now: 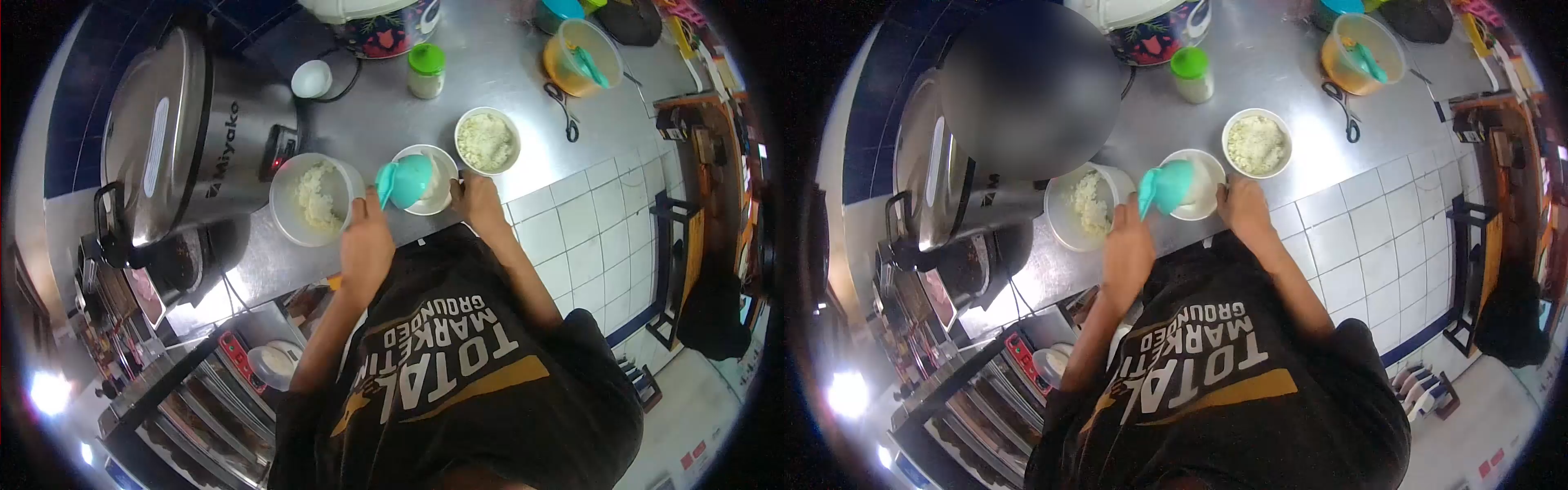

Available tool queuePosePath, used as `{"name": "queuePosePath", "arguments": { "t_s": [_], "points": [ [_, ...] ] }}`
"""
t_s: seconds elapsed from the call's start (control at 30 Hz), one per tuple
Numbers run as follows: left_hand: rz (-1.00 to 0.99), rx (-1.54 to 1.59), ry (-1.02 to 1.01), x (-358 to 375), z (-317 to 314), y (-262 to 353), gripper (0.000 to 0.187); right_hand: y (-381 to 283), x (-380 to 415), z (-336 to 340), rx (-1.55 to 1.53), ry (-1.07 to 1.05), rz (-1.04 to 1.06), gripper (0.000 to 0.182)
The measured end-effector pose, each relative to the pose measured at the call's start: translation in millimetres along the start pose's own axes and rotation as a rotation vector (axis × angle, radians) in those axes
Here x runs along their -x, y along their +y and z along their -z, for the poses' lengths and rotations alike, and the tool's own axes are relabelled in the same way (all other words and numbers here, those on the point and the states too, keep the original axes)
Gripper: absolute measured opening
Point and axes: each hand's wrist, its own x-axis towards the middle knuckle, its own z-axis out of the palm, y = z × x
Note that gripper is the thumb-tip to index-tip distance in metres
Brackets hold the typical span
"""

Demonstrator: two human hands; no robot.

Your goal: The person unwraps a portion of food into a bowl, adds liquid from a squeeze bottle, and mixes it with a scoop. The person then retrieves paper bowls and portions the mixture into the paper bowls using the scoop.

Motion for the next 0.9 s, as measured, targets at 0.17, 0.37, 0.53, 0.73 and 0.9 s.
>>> {"name": "queuePosePath", "arguments": {
  "t_s": [0.17, 0.37, 0.53, 0.73, 0.9],
  "points": [
    [-0.03, 0.047, 0.055, -4.8, 2.4, 4.5, 0.039, 11.2, 5.2, -4.3, -0.081, 0.103, 0.064, 0.018],
    [-0.039, -0.034, -0.267, -38.9, 18.4, 3.1, 0.019, -3.1, 2.5, 13.5, -0.261, -0.059, -0.095, 0.017],
    [-0.041, -0.203, -0.289, -57.0, -11.8, 9.6, 0.017, -2.9, 2.9, 8.3, -0.257, -0.003, -0.052, 0.015],
    [0.013, -0.232, -0.342, -64.0, 29.1, 28.7, 0.018, -10.4, 4.8, 4.7, -0.103, 0.052, 0.02, 0.015],
    [-0.047, -0.155, -0.384, -74.9, 3.2, 5.5, 0.024, -8.6, 0.4, 8.7, -0.134, 0.064, 0.042, 0.016]
  ]
}}
